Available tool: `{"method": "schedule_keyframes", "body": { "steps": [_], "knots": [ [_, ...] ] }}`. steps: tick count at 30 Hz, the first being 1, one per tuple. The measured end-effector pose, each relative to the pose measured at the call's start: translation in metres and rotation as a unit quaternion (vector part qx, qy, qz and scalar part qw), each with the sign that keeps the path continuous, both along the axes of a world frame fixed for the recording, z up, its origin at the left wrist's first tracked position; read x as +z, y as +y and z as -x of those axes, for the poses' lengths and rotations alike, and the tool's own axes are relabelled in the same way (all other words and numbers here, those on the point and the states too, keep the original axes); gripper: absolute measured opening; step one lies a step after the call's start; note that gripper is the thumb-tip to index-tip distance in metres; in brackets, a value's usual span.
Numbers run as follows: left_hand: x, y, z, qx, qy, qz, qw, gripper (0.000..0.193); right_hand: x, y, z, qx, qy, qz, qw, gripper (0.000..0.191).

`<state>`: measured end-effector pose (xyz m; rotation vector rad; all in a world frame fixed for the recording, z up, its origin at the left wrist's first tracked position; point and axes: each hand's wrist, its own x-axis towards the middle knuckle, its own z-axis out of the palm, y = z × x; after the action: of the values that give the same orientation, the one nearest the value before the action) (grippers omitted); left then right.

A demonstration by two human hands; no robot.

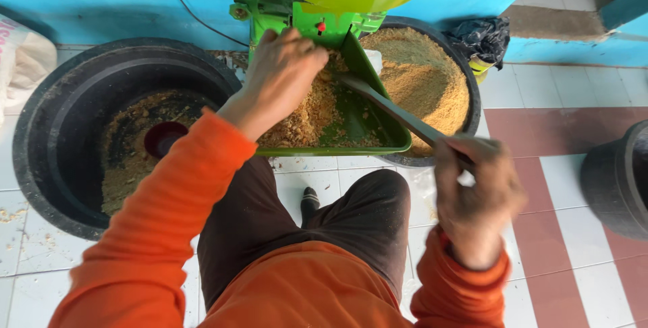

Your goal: The person sits on the floor in front of a green milling machine and uses a wooden paddle to push ground material from the machine's discharge tray into a large black basin. They then scoop material from the basin with a red bowl, empty it back into the tray, and resume moving the ground material into the basin.

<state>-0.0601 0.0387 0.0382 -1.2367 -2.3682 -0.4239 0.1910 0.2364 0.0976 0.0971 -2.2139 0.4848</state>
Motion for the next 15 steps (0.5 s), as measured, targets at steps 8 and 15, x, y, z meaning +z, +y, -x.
{"method": "schedule_keyframes", "body": {
  "steps": [8, 15],
  "knots": [
    [0.0, -0.011, -0.027, 0.037, -0.081, -0.009, 0.996, 0.016, -0.026, -0.008, 0.053, 0.044, -0.088, 0.009, 0.995, 0.017],
    [-0.015, -0.049, -0.051, 0.011, -0.093, -0.081, 0.992, 0.019, -0.049, -0.013, 0.058, 0.061, -0.04, 0.011, 0.997, 0.015]
  ]
}}
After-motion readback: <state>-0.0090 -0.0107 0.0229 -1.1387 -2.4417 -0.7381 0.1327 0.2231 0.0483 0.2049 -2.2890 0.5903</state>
